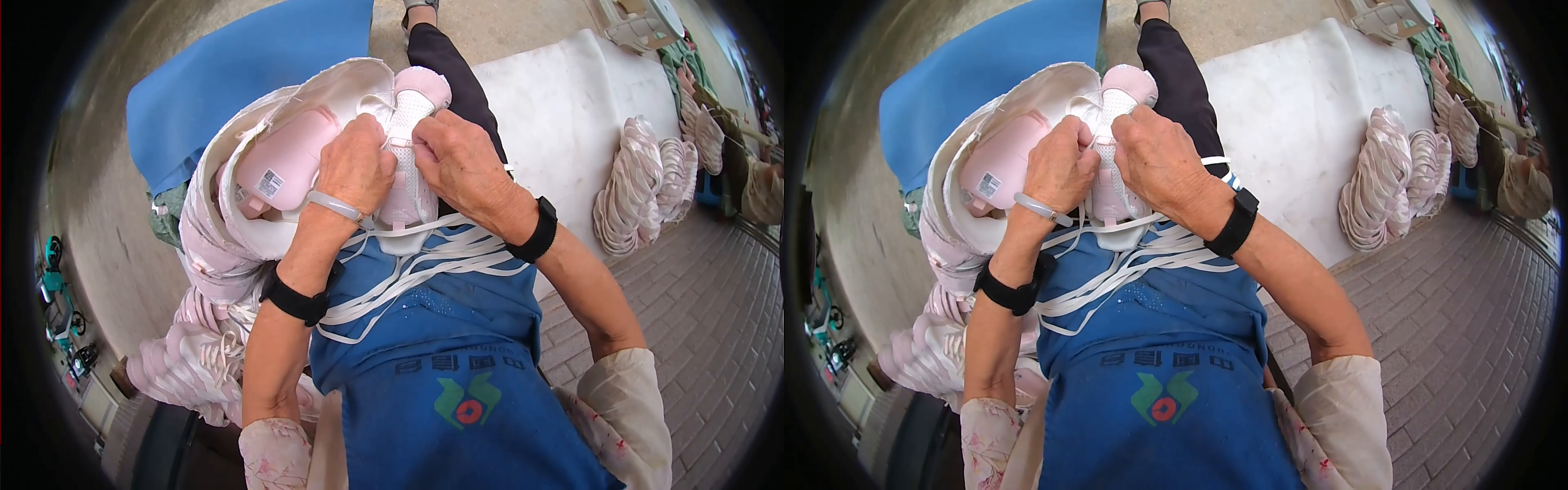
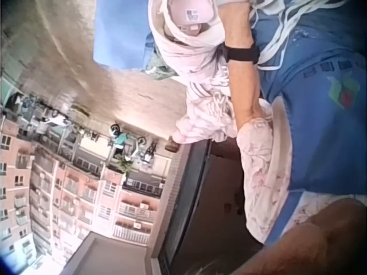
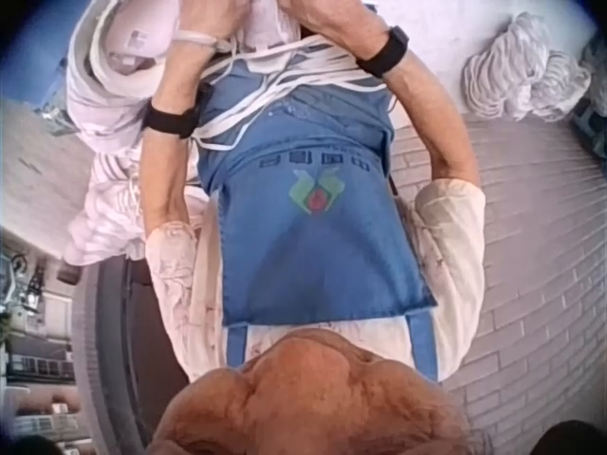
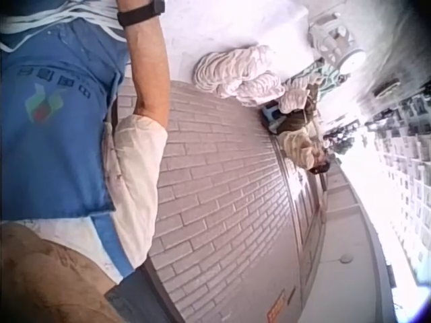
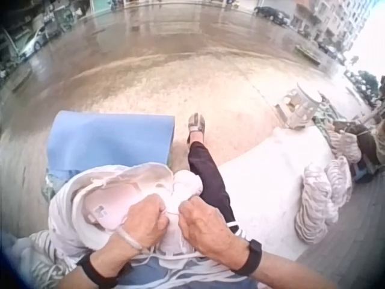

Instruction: Lacing laces into a new pair of pink shoes.

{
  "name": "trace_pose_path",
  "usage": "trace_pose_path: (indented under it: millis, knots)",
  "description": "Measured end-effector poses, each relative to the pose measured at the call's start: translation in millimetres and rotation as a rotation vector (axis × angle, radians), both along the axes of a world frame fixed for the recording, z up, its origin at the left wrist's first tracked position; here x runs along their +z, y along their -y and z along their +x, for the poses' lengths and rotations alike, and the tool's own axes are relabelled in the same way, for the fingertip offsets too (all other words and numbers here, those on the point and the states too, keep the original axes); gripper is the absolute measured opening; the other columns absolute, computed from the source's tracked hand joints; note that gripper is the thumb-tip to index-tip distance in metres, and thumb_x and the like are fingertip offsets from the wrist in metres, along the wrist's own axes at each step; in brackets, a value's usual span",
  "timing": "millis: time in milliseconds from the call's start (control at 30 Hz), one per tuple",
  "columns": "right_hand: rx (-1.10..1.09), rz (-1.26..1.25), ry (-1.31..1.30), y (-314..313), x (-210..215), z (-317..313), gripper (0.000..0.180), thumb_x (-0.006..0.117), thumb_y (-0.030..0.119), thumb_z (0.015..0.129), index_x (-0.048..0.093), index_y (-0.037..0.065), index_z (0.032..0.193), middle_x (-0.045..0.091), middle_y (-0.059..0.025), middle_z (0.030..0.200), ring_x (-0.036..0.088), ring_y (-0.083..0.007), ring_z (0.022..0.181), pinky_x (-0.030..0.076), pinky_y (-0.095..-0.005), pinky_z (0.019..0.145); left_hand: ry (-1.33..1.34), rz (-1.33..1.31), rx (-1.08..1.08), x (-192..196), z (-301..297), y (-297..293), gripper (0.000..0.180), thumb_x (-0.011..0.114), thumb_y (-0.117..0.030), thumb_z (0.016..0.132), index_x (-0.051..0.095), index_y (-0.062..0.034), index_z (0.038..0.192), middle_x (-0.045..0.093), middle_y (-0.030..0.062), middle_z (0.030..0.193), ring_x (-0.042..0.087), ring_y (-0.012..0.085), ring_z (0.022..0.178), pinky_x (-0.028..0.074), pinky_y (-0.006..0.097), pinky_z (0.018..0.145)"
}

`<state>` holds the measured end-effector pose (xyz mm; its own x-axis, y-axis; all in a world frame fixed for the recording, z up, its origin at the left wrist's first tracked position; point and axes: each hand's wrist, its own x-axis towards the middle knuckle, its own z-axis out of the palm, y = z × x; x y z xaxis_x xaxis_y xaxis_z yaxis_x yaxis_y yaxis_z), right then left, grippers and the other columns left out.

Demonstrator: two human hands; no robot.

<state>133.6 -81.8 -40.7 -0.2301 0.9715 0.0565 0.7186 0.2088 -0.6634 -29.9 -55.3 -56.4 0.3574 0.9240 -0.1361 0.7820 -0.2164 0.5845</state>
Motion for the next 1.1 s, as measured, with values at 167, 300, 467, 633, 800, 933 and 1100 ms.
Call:
trace_pose_path:
  millis: [167, 300, 467, 633, 800, 933, 1100]
  knots:
    - [-0.075, -0.097, -0.080, 2.3, 1.7, 3.1, 0.010, 0.059, 0.007, 0.079, 0.059, -0.003, 0.077, 0.057, -0.0214, 0.075, 0.059, -0.0390, 0.070, 0.048, -0.0454, 0.065, 0.152, -0.110, 0.101, 1.9, 0.0, 5.7, 0.012, 0.058, -0.007, 0.077, 0.053, -0.0008, 0.087, 0.059, 0.0160, 0.077, 0.058, 0.0311, 0.070, 0.047, 0.040, 0.066]
    - [-0.088, -0.134, -0.066, -1.0, 2.5, 3.0, 0.011, 0.059, 0.008, 0.079, 0.060, -0.002, 0.077, 0.057, -0.0211, 0.073, 0.059, -0.0384, 0.071, 0.047, -0.0452, 0.065, 0.190, -0.016, 0.075, -2.5, -0.1, 7.6, 0.011, 0.058, -0.005, 0.078, 0.055, -0.0006, 0.087, 0.059, 0.0126, 0.077, 0.058, 0.0250, 0.067, 0.048, 0.035, 0.065]
    - [-0.084, -0.113, -0.062, -0.4, 3.9, 2.4, 0.010, 0.059, 0.008, 0.079, 0.060, -0.002, 0.077, 0.058, -0.0205, 0.074, 0.059, -0.0379, 0.071, 0.047, -0.0449, 0.065, 0.268, -0.100, 0.091, -1.8, -0.7, 8.0, 0.013, 0.062, -0.007, 0.081, 0.057, -0.0021, 0.092, 0.060, 0.0102, 0.081, 0.060, 0.0217, 0.070, 0.050, 0.032, 0.067]
    - [-0.074, -0.079, -0.027, 1.5, 4.0, 2.3, 0.009, 0.059, 0.009, 0.080, 0.059, -0.001, 0.079, 0.057, -0.0192, 0.078, 0.060, -0.0374, 0.072, 0.048, -0.0450, 0.065, 0.241, -0.034, 0.035, -1.6, -2.8, 6.3, 0.013, 0.064, -0.008, 0.082, 0.058, -0.0020, 0.093, 0.061, 0.0103, 0.083, 0.061, 0.0226, 0.072, 0.050, 0.032, 0.067]
    - [-0.033, -0.059, 0.063, 2.0, 9.7, -1.9, 0.009, 0.061, 0.008, 0.080, 0.058, 0.000, 0.082, 0.055, -0.0197, 0.080, 0.060, -0.0379, 0.075, 0.049, -0.0461, 0.064, 0.202, -0.066, 0.044, 0.9, -1.7, 4.4, 0.014, 0.065, -0.009, 0.082, 0.059, -0.0018, 0.092, 0.062, 0.0112, 0.084, 0.062, 0.0238, 0.073, 0.050, 0.033, 0.068]
    - [-0.036, -0.052, 0.055, -0.8, 6.7, 0.0, 0.009, 0.061, 0.008, 0.080, 0.058, -0.001, 0.082, 0.055, -0.0209, 0.080, 0.060, -0.0382, 0.075, 0.049, -0.0465, 0.064, 0.196, -0.070, 0.047, 2.8, -0.6, 2.8, 0.013, 0.064, -0.010, 0.082, 0.060, -0.0013, 0.091, 0.062, 0.0120, 0.084, 0.062, 0.0248, 0.073, 0.050, 0.034, 0.069]
    - [-0.017, -0.105, 0.078, -6.0, 7.2, -0.2, 0.011, 0.060, 0.007, 0.079, 0.057, -0.003, 0.080, 0.056, -0.0219, 0.078, 0.061, -0.0392, 0.072, 0.050, -0.0445, 0.064, 0.205, -0.094, 0.051, 3.3, -0.7, 2.9, 0.013, 0.064, -0.010, 0.082, 0.061, -0.0010, 0.091, 0.063, 0.0128, 0.084, 0.063, 0.0264, 0.075, 0.050, 0.035, 0.070]
